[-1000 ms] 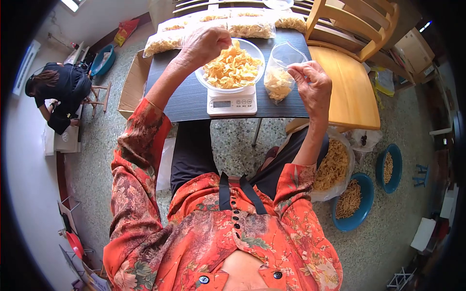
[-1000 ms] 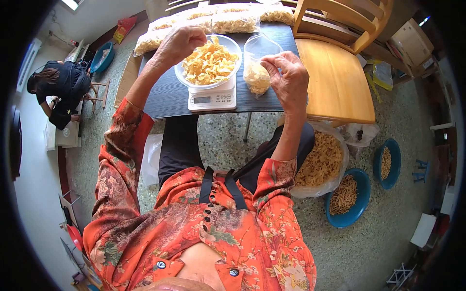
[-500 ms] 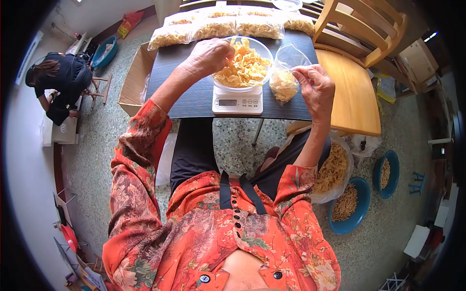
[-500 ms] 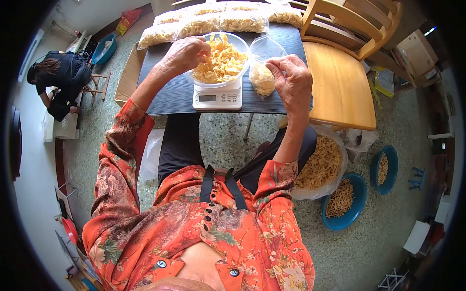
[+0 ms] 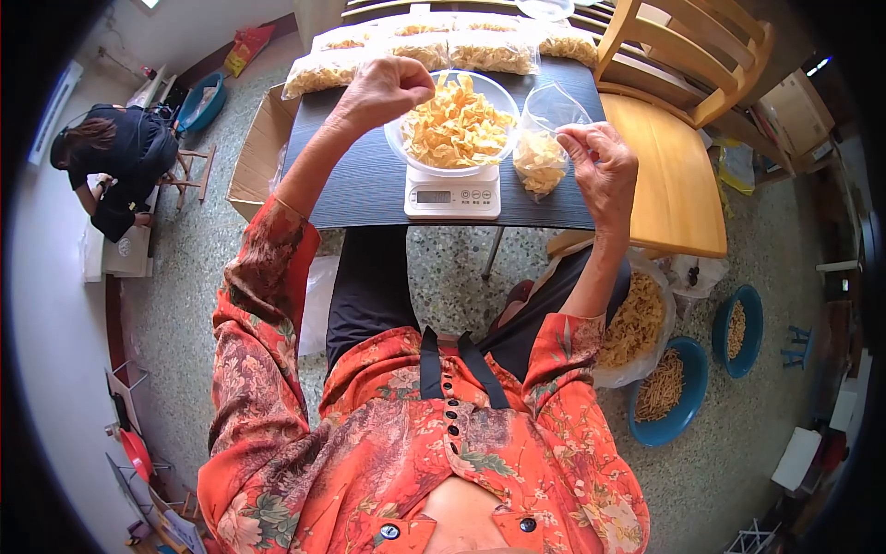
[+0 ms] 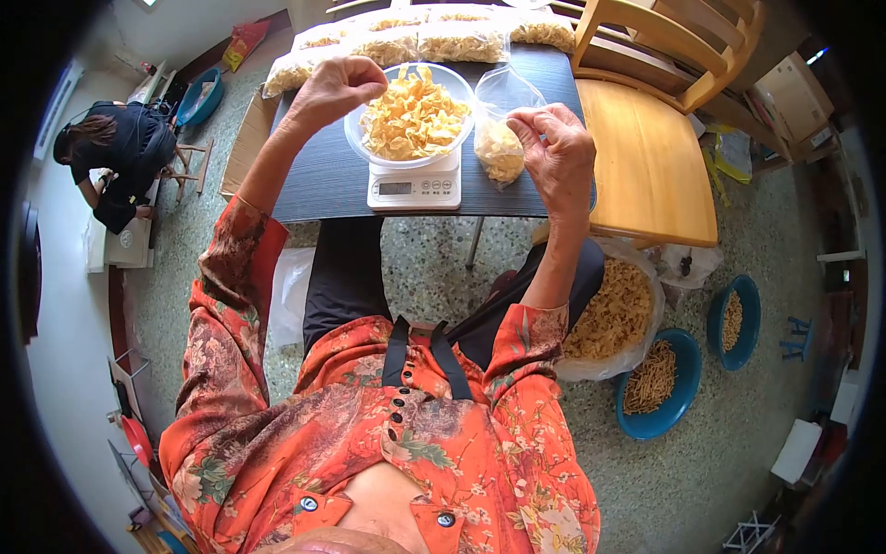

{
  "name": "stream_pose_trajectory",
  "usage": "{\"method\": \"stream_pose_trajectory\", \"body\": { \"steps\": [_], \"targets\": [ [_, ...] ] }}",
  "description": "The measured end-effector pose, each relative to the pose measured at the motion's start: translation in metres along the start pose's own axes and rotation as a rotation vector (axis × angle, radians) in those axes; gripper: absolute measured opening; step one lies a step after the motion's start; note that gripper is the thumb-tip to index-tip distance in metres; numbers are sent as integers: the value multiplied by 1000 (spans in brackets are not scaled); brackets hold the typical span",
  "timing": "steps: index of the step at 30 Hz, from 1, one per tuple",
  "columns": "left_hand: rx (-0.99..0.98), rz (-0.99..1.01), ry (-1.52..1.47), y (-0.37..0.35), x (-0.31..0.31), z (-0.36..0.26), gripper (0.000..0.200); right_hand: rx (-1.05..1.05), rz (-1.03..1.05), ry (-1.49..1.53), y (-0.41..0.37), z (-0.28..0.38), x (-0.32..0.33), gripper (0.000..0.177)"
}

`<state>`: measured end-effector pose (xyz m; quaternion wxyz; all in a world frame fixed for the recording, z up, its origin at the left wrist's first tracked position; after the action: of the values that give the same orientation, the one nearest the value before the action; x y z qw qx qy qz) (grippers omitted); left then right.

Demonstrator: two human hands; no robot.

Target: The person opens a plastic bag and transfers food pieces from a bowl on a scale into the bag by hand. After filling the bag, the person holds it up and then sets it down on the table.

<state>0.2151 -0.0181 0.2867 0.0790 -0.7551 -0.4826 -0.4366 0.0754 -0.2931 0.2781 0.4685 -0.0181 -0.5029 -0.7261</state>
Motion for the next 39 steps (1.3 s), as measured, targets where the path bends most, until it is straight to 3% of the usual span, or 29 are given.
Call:
{"method": "stream_pose_trajectory", "body": {
  "steps": [3,4,6,8,13,16,18,19,24,26,30,31,34,36,39],
  "targets": [
    [242,-32,-301,0,7,7,16,-6,4,-9,0,-1,1,12],
    [240,-32,-299,1,9,7,16,-5,1,-9,0,-1,2,12],
    [369,24,-685,0,12,15,18,0,-6,-9,0,-2,3,12],
    [373,48,-795,-1,12,19,21,-6,-5,-5,0,-2,3,12],
    [413,-119,-1067,-2,8,14,20,2,-12,7,1,-2,2,12],
    [469,-61,-1283,1,0,18,19,-8,-4,13,1,-1,1,13],
    [438,108,-857,0,0,15,18,3,-1,9,0,-2,1,13],
    [417,60,-711,0,-4,14,19,4,-3,6,1,-1,2,13],
    [393,50,-830,7,-1,7,19,-17,0,12,0,0,2,11],
    [428,122,-1024,11,0,3,19,-8,-7,14,1,0,2,11],
    [558,-18,-1303,17,-6,-18,14,68,-19,2,3,3,3,11],
    [426,133,-1363,24,-7,-13,12,51,-8,6,3,4,2,12],
    [301,213,-1310,40,-11,-31,24,75,-6,-1,3,8,1,12],
    [278,141,-1261,41,-21,-54,23,84,-2,1,3,8,0,13],
    [148,112,-946,46,-37,-79,19,98,6,14,3,7,-1,13]
  ]
}}
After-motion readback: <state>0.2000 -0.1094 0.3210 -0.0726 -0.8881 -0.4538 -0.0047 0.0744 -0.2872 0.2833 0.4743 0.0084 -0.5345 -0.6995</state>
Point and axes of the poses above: each hand's wrist, its own y-axis towards the middle knuckle, its own x-axis out of the back of the hand, z = x × y, the point moved 2 cm from there along y, towards the middle knuckle, and after that the axes turned 4 degrees about x, right-handed, at the moved point
